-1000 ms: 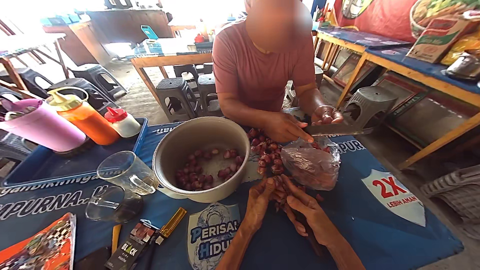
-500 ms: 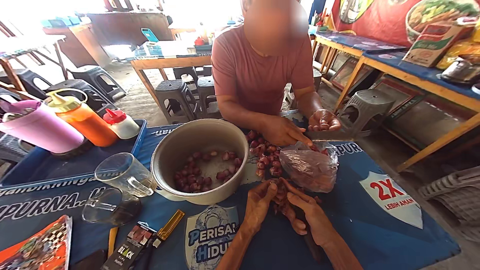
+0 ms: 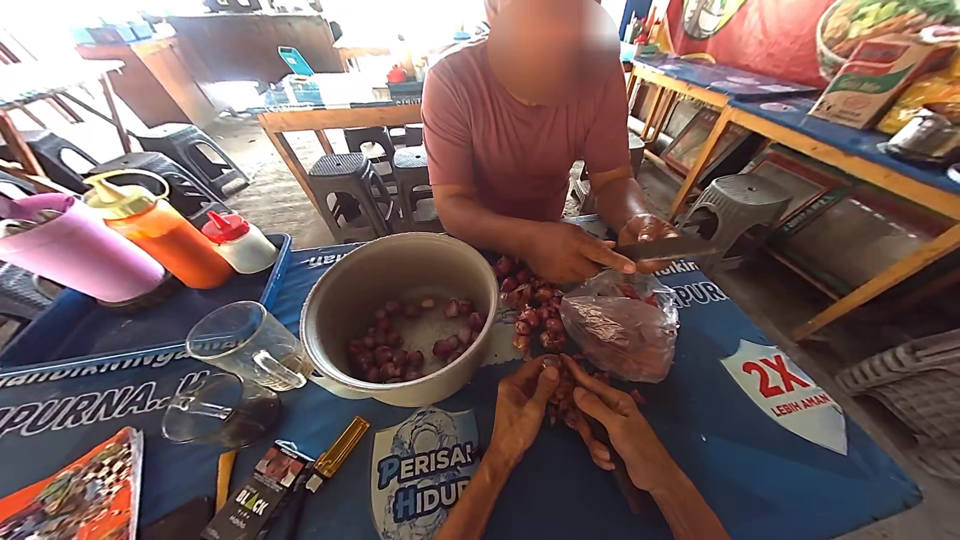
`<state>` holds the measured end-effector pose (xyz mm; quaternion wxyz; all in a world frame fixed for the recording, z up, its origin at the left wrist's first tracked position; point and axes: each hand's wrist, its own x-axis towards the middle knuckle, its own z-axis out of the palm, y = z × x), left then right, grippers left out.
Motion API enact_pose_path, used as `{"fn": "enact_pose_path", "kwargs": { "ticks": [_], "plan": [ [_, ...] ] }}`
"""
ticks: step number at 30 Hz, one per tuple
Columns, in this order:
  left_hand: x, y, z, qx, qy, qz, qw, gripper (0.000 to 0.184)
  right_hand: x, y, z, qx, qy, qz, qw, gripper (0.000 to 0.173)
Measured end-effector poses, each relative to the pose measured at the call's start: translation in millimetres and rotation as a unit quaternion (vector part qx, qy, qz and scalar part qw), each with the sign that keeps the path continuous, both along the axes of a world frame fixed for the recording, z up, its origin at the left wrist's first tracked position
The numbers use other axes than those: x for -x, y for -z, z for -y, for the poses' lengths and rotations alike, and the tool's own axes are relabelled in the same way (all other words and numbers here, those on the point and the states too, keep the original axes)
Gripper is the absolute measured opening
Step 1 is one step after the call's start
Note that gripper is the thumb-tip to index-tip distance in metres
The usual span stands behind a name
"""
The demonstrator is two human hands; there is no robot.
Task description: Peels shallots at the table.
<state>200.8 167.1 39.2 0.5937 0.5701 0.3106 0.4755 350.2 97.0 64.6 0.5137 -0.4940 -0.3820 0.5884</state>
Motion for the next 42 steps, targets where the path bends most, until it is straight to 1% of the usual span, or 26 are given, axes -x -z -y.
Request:
{"fn": "enact_pose_path", "kwargs": {
  "ticks": [3, 5, 8, 10, 16, 18, 20, 23, 28, 35, 39, 42],
  "plan": [
    [0.5, -0.1, 0.0, 0.002, 0.007, -0.011, 1.0, 0.028, -2.1, -0.8, 2.2, 0.013, -0.009, -0.047, 0.999, 0.053],
    [-0.4, -0.5, -1.3, 0.001, 0.006, -0.013, 1.0, 0.027, -4.6, -1.2, 2.8, 0.007, -0.029, -0.06, 0.998, 0.055],
    [-0.2, 0.5, -1.6, -0.011, 0.003, -0.013, 1.0, 0.025, -4.8, -1.2, 1.9, 0.003, -0.056, -0.037, 0.998, 0.058],
    [-0.4, 1.8, -1.6, -0.027, -0.002, -0.021, 0.999, 0.026, -4.3, -2.1, 1.1, 0.006, -0.052, -0.024, 0.998, 0.057],
    [-0.9, 5.6, 0.3, -0.064, -0.013, -0.059, 0.996, 0.03, 0.0, -0.7, 0.2, 0.012, 0.001, 0.013, 1.0, 0.05],
    [-1.2, 5.4, 0.3, -0.067, -0.005, -0.065, 0.996, 0.033, -1.9, -1.2, 0.6, 0.022, 0.004, -0.009, 1.0, 0.051],
    [0.2, 5.0, -0.9, -0.066, 0.006, -0.073, 0.995, 0.037, -3.7, -1.6, 0.6, 0.034, -0.003, -0.054, 0.998, 0.054],
    [-0.9, 4.4, -1.1, -0.059, -0.005, -0.057, 0.997, 0.04, -8.0, -0.9, 1.2, 0.032, -0.018, -0.099, 0.994, 0.057],
    [-2.1, 5.9, -0.5, -0.065, -0.016, -0.035, 0.997, 0.032, -6.4, 0.5, 2.5, 0.001, -0.056, -0.058, 0.997, 0.061],
    [-2.9, 8.2, 1.0, -0.083, -0.021, -0.037, 0.996, 0.031, -2.2, 1.8, 0.4, 0.003, -0.002, 0.008, 1.0, 0.052],
    [-3.2, 8.1, 1.3, -0.083, -0.023, -0.034, 0.996, 0.031, -5.7, -0.1, 2.0, 0.018, -0.01, -0.054, 0.998, 0.054],
    [-3.0, 8.5, -0.3, -0.078, -0.031, -0.033, 0.996, 0.031, -7.8, -0.3, 2.8, 0.014, -0.041, -0.083, 0.996, 0.058]
  ]
}}
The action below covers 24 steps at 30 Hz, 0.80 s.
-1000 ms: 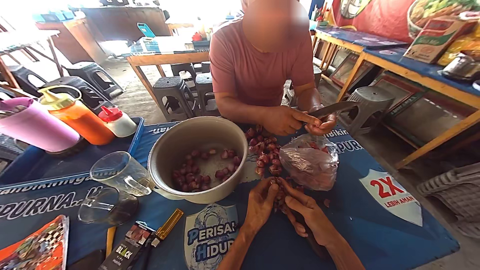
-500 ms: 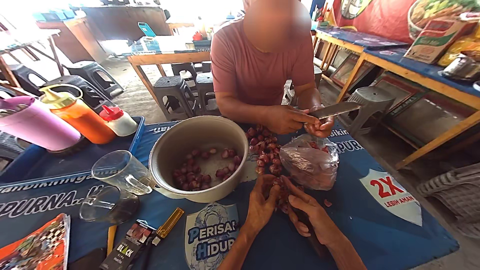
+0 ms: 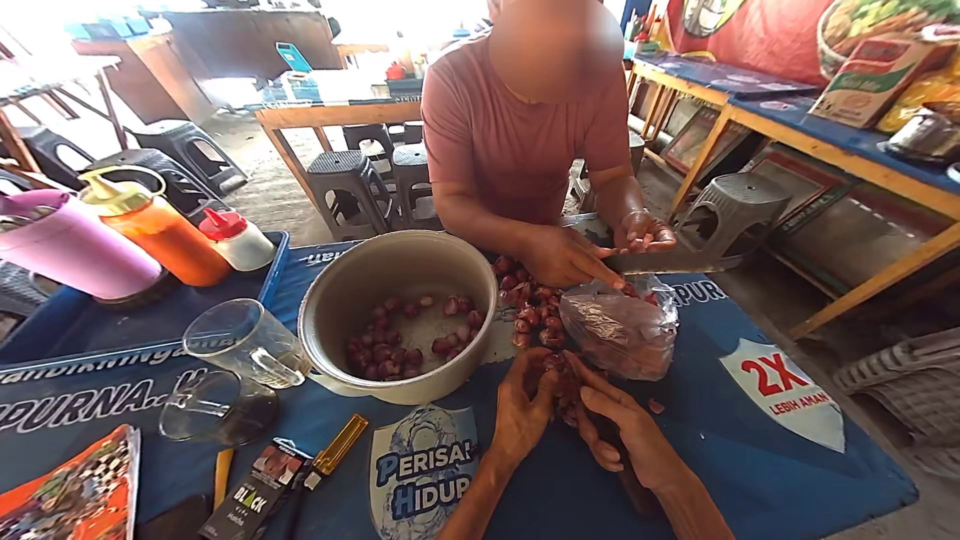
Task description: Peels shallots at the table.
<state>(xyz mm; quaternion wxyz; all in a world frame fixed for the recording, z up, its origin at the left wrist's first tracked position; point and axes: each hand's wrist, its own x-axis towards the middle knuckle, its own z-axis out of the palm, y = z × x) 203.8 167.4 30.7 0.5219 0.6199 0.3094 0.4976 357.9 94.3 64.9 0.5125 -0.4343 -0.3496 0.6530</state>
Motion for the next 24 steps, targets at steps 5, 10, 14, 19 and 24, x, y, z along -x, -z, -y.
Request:
{"fn": "enact_pose_path", "kwargs": {
  "ticks": [5, 10, 14, 19, 24],
  "plan": [
    [1, -1, 1, -0.01, 0.003, -0.001, 1.0, 0.03, 3, 1, -2, 0.002, 0.034, 0.058, 0.998, 0.052],
    [4, -7, 0, 0.029, 0.026, 0.013, 0.999, 0.032, 3, 1, 0, 0.008, 0.027, 0.023, 0.999, 0.054],
    [6, -12, -1, 0.061, 0.056, 0.002, 0.997, 0.04, 5, 3, 0, -0.002, 0.005, 0.046, 0.999, 0.054],
    [6, -11, -2, 0.083, 0.046, 0.033, 0.995, 0.036, 4, 2, 0, -0.022, -0.002, 0.023, 0.999, 0.057],
    [7, -11, -2, 0.099, 0.041, 0.083, 0.991, 0.027, 2, 4, 1, -0.05, -0.026, 0.012, 0.998, 0.059]
  ]
}}
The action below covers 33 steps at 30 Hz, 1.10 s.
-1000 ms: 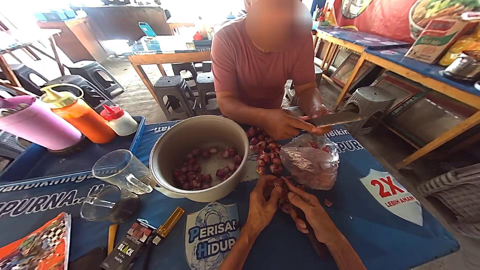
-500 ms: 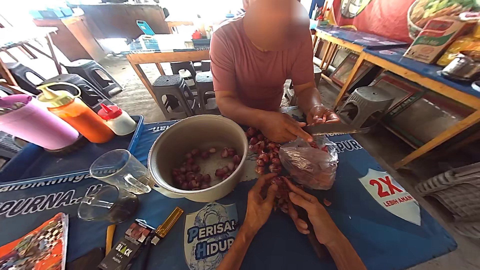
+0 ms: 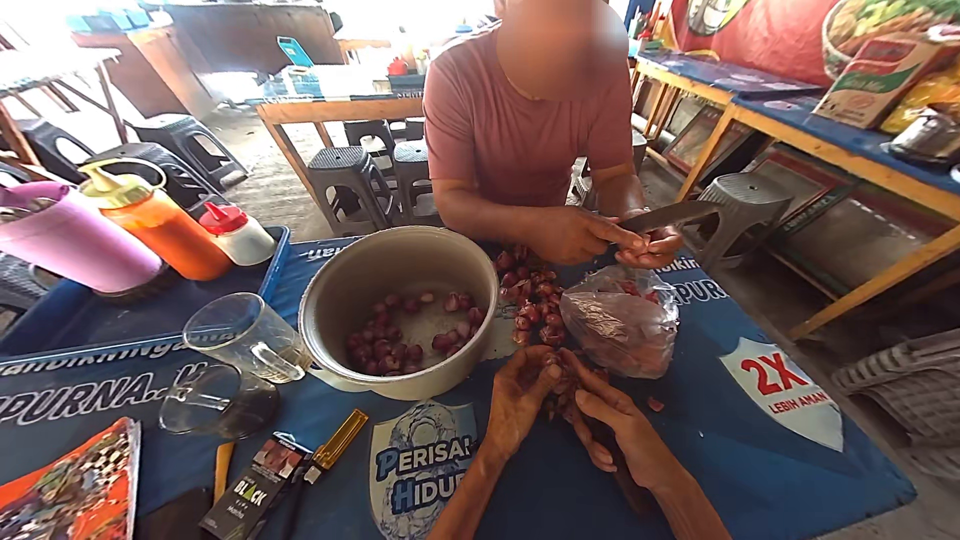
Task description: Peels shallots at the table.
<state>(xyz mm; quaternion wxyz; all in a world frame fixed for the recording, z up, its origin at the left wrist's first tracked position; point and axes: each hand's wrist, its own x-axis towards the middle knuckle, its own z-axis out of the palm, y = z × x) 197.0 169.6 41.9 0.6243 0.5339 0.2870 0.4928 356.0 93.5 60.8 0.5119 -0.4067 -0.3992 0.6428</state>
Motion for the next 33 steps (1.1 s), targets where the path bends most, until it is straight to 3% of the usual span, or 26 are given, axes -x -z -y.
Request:
{"fn": "enact_pose_path", "kwargs": {
  "ticks": [14, 23, 29, 33],
  "plan": [
    [4, 0, -3, -0.002, -0.008, -0.029, 1.0, 0.026, -2, -3, 0, -0.024, -0.01, 0.041, 0.999, 0.06],
    [1, 6, -3, -0.068, -0.038, -0.08, 0.994, 0.027, 3, -5, 0, -0.021, 0.053, 0.12, 0.991, 0.05],
    [0, 8, -2, -0.082, -0.022, -0.105, 0.991, 0.03, 0, -4, 0, 0.034, 0.066, 0.082, 0.994, 0.05],
    [2, 8, -3, -0.082, -0.03, -0.097, 0.991, 0.033, -6, -4, 1, 0.003, 0.022, 0.067, 0.997, 0.057]
  ]
}}
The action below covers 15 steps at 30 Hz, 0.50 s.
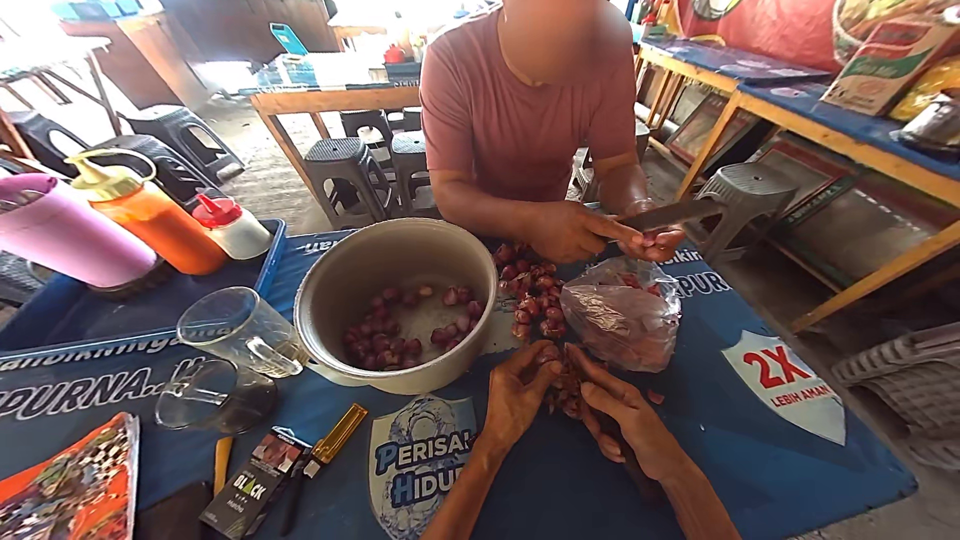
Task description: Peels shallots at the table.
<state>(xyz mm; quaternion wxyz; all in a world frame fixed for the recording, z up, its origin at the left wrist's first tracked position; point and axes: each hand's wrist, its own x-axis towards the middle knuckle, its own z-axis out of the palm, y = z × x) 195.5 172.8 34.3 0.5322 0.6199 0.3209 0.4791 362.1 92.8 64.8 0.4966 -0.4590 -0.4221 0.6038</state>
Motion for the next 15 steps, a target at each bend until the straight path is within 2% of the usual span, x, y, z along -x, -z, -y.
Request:
{"fn": "enact_pose_path", "kwargs": {
  "ticks": [7, 10, 15],
  "plan": [
    [4.3, 0.3, -3.0, -0.007, 0.021, -0.001, 1.0, 0.037, -2.8, -0.6, -0.4, -0.005, -0.032, 0.013, 0.999, 0.059],
    [5.6, 2.0, -4.6, -0.031, 0.044, -0.011, 0.998, 0.036, -4.4, -1.0, -0.3, 0.005, -0.023, 0.017, 1.0, 0.058],
    [3.7, 6.4, -3.2, -0.083, 0.031, -0.061, 0.994, 0.03, -5.1, -2.8, 1.7, 0.019, -0.033, 0.021, 0.999, 0.06]
  ]
}}
